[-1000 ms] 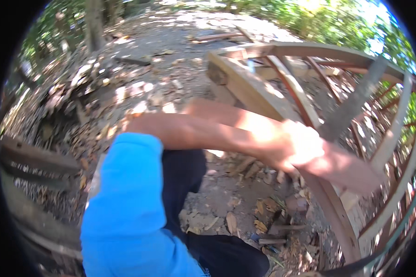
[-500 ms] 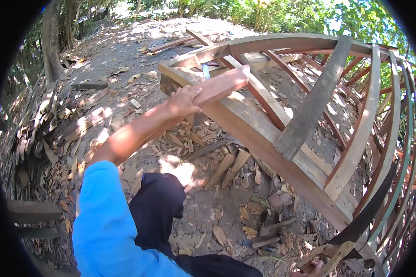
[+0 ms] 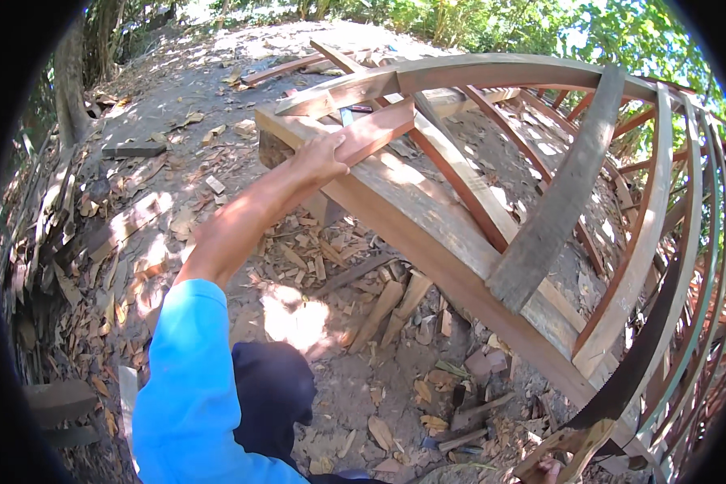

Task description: The person saws a wooden plank with a hand saw, first while holding it on the ground and then while it is positioned on a wooden frame structure.

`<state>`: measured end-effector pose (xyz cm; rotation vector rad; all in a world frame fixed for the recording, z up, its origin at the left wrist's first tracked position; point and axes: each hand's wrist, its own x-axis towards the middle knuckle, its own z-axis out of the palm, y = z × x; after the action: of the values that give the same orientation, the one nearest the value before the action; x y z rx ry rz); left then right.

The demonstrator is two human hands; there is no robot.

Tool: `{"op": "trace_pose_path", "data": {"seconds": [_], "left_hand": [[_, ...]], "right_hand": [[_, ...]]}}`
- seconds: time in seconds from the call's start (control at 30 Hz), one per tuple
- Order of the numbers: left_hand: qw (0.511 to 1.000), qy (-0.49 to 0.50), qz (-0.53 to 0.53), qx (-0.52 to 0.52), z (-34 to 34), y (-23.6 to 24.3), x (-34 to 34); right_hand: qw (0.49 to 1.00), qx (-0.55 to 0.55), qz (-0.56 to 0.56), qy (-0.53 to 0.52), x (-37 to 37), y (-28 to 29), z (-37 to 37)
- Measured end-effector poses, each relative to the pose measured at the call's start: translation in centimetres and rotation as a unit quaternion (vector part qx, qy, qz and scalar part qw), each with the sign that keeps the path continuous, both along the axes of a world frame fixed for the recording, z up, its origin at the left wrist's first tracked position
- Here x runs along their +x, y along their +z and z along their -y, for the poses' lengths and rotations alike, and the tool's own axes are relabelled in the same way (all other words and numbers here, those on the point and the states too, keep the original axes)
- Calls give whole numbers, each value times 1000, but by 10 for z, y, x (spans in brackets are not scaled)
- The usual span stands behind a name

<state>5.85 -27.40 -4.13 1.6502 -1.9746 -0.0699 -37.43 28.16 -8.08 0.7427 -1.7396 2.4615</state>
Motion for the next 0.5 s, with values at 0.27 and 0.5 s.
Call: {"op": "trace_pose_path", "data": {"seconds": [0.27,0.5], "left_hand": [[998,-44,36,42,57,29,-44],[990,-132,52,-11,104,40,-97]], "right_hand": [[900,201,-378,-86,-8,-20,-2],[981,142,-69,112,2,1,6]]}}
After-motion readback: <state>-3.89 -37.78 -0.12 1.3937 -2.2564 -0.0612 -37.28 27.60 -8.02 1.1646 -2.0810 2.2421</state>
